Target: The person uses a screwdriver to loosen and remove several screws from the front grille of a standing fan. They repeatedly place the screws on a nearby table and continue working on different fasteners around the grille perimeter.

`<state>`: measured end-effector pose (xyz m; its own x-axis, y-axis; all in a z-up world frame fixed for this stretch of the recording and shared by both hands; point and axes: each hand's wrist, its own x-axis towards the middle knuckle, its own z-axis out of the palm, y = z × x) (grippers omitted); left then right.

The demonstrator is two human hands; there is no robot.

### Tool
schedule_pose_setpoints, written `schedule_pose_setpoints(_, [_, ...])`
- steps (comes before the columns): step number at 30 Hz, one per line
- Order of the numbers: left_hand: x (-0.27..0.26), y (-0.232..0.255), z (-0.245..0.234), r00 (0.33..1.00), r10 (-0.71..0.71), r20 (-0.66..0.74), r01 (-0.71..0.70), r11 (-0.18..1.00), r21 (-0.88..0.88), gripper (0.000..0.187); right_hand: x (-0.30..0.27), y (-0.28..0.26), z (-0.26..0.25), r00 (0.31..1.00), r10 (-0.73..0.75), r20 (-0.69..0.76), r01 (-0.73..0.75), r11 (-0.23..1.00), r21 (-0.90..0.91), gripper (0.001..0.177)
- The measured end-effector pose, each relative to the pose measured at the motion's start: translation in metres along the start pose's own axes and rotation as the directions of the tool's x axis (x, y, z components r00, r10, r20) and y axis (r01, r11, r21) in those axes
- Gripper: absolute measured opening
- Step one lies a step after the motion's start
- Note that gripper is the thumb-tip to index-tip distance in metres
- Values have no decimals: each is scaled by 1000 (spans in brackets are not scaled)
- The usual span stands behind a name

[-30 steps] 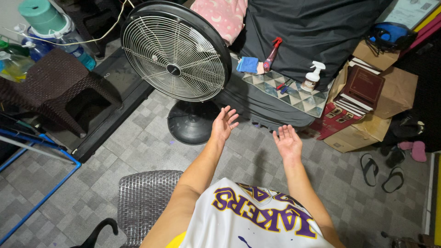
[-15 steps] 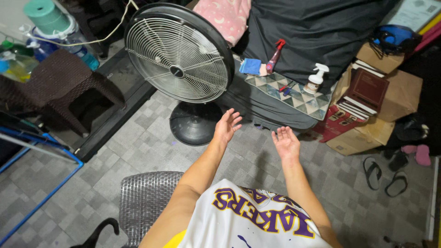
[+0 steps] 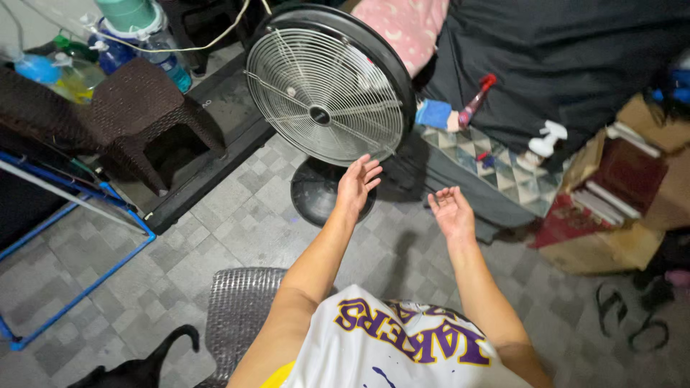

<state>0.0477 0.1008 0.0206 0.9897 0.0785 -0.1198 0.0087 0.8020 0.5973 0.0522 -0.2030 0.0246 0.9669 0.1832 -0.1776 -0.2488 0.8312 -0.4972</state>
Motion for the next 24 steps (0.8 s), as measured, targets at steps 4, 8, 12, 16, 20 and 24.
schedule_pose_setpoints(4, [44,3,-23,996,82,-17,-83,995,-53,45,40,0,37,995,26,98,-16,995,-101,26])
schedule_pose_setpoints(8, [79,9,-43,977,210,-34,-211,978,-6,44,95,-14,81,977,-23,213,112,903,-414,23])
schedule_pose_setpoints(12, [95,52,-46,946,267,-185,-274,962,-9,49,162,-5,114,946,-121,302,296,705,-644,46])
schedule_pose_setpoints(16, [95,98,-66,900,340,-274,-337,940,60,50,209,14,128,908,-167,384,411,530,-742,69])
schedule_pose_setpoints(20, [114,144,-104,835,397,-381,-368,918,149,51,244,29,139,874,-221,433,486,429,-761,79])
schedule_pose_setpoints(24, [151,192,-160,766,495,-410,-405,867,291,51,258,44,146,872,-283,400,486,390,-782,73])
